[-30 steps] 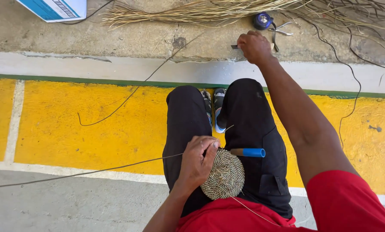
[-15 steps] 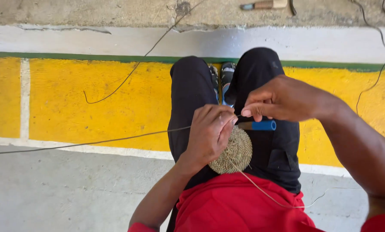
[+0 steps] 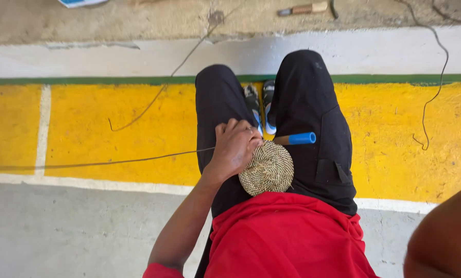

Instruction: Weaving a small circular fiber object using thin strands and a small hand tool.

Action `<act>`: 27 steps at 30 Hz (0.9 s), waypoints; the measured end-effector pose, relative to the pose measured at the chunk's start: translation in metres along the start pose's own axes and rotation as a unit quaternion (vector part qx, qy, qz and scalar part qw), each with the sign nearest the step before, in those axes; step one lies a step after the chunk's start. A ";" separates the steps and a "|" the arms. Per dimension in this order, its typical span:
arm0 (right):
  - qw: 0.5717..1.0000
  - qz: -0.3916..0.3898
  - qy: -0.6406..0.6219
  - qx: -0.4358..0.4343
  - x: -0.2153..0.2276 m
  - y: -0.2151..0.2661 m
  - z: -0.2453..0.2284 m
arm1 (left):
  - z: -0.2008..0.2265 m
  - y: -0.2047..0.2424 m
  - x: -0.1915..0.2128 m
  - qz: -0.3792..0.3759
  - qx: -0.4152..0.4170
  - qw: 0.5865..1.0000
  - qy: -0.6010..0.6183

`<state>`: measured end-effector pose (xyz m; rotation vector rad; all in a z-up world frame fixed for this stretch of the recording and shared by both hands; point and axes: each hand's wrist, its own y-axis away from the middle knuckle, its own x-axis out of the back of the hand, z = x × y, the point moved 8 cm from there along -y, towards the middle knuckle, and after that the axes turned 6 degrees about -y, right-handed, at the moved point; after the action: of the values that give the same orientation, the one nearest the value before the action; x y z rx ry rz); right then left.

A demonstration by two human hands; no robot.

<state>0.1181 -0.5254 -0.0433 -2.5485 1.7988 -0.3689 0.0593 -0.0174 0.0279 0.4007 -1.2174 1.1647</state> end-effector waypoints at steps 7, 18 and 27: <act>0.979 0.021 0.194 -0.056 -0.256 -0.037 -0.194 | 0.044 -0.010 0.039 -0.034 0.014 0.997 0.073; 0.957 0.023 -0.030 -0.289 -0.313 0.022 -0.151 | 0.082 0.020 0.033 0.085 0.022 0.990 0.109; 0.962 -0.036 0.198 -0.182 -0.299 0.029 -0.150 | 0.034 0.004 0.024 0.119 0.064 0.986 0.095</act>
<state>-0.0326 -0.2372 0.0417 -2.9685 2.0750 -0.6471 0.0357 -0.0310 0.0599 0.2363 -1.0473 1.4577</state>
